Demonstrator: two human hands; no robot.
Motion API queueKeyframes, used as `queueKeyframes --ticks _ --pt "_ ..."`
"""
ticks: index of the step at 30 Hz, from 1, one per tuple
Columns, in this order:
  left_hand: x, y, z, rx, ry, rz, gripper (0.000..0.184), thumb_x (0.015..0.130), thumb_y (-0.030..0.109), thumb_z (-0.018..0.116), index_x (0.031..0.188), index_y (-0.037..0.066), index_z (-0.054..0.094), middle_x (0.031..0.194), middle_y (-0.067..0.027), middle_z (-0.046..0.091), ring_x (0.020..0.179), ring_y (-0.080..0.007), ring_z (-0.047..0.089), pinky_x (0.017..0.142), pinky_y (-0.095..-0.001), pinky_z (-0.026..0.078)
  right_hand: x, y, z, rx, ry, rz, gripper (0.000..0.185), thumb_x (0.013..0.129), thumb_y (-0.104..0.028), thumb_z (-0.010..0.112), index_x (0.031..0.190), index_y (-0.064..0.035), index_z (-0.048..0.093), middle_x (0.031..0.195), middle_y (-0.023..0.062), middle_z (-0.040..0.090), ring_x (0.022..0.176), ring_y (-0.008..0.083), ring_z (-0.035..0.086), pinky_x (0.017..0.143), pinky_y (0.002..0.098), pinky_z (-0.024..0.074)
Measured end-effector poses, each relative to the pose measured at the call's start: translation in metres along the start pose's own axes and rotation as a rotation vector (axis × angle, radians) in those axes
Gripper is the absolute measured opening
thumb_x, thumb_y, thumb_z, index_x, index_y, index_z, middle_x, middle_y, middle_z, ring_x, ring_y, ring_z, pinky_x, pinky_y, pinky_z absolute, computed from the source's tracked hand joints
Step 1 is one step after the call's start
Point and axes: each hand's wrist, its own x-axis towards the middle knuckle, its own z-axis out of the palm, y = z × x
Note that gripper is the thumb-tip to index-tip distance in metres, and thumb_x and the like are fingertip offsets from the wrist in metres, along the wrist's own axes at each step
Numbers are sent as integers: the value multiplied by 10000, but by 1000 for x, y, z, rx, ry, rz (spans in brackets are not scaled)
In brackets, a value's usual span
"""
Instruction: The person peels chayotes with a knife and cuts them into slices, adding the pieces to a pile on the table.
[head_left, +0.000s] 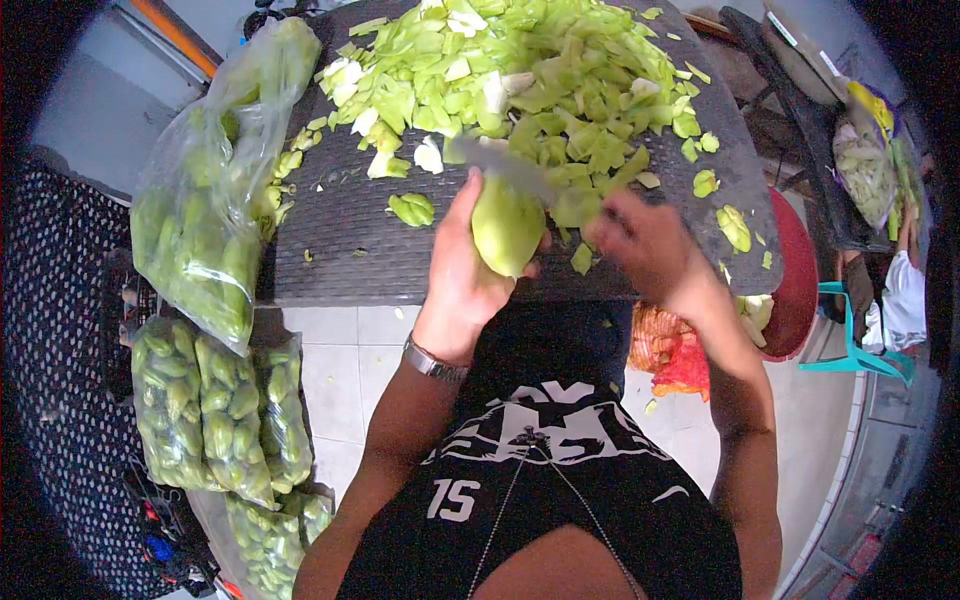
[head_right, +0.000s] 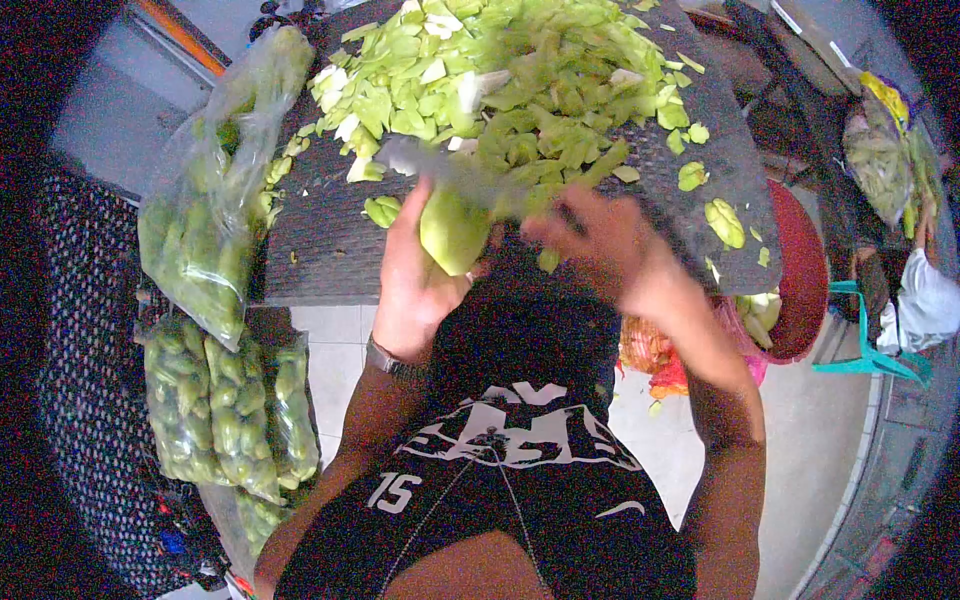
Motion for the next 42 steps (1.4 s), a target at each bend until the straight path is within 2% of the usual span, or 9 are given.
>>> queueKeyframes --ticks 4,10,20,23,26,29,31,35,42 --pt "1 -4 17 -95 -40 25 523 1042 459 476 1415 99 548 1301 -106 662 1150 -259 647 992 -473 516 -10 -15 22 -198 -22 -149 635 921 -621 602 1118 -19 556 751 278 654 761 495 661 660 563 511" --pt "3 -8 20 2 -27 120 538 1044 471 472 1426 97 531 1278 -103 669 1146 -255 648 989 -429 519 -5 -17 20 -270 -47 -207 671 904 -658 593 1091 -16 539 742 258 659 765 488 665 653 555 522" --pt "-16 3 9 58 8 -24 515 1028 534 458 1266 95 588 1039 -95 692 770 -276 696 413 -323 522 4 10 3 -419 146 -76 618 904 -639 611 1048 -42 542 810 276 679 850 483 670 675 548 542" --pt "-19 10 13 39 33 -104 513 1020 561 460 1257 123 581 1015 -84 685 741 -271 682 444 -335 521 17 47 -11 -215 284 64 527 947 -559 621 963 -36 555 687 189 618 552 405 591 511 447 478" --pt "-16 10 11 17 118 -51 484 1020 566 463 1248 156 578 1010 -77 678 771 -265 675 565 -371 553 21 57 -26 859 -37 527 644 958 -746 411 927 -117 546 545 -38 414 304 58 319 276 250 263" --pt "-6 7 19 58 291 31 489 1014 554 487 1297 165 575 1094 -97 678 909 -266 673 687 -418 577 24 49 -18 1292 -84 661 651 946 -754 427 934 -112 538 531 -33 419 298 73 332 276 265 295" --pt "-4 8 32 115 375 62 489 1007 551 505 1300 166 576 1133 -99 675 985 -264 666 797 -450 571 21 41 -4 814 -19 478 600 968 -678 489 956 -81 551 566 42 506 316 202 416 319 340 380" --pt "-4 4 29 81 261 45 503 997 532 542 1327 152 567 1209 -96 664 1050 -266 655 871 -465 559 -8 -9 26 -91 98 -136 513 930 -490 667 1102 -17 570 786 252 654 806 478 653 683 507 527" --pt "2 0 20 -219 59 -9 468 1031 451 513 1356 124 595 1196 -124 700 1009 -300 700 781 -463 585 -6 -17 35 -334 60 -240 612 881 -591 663 1144 -44 583 832 230 685 822 454 681 683 527 538"
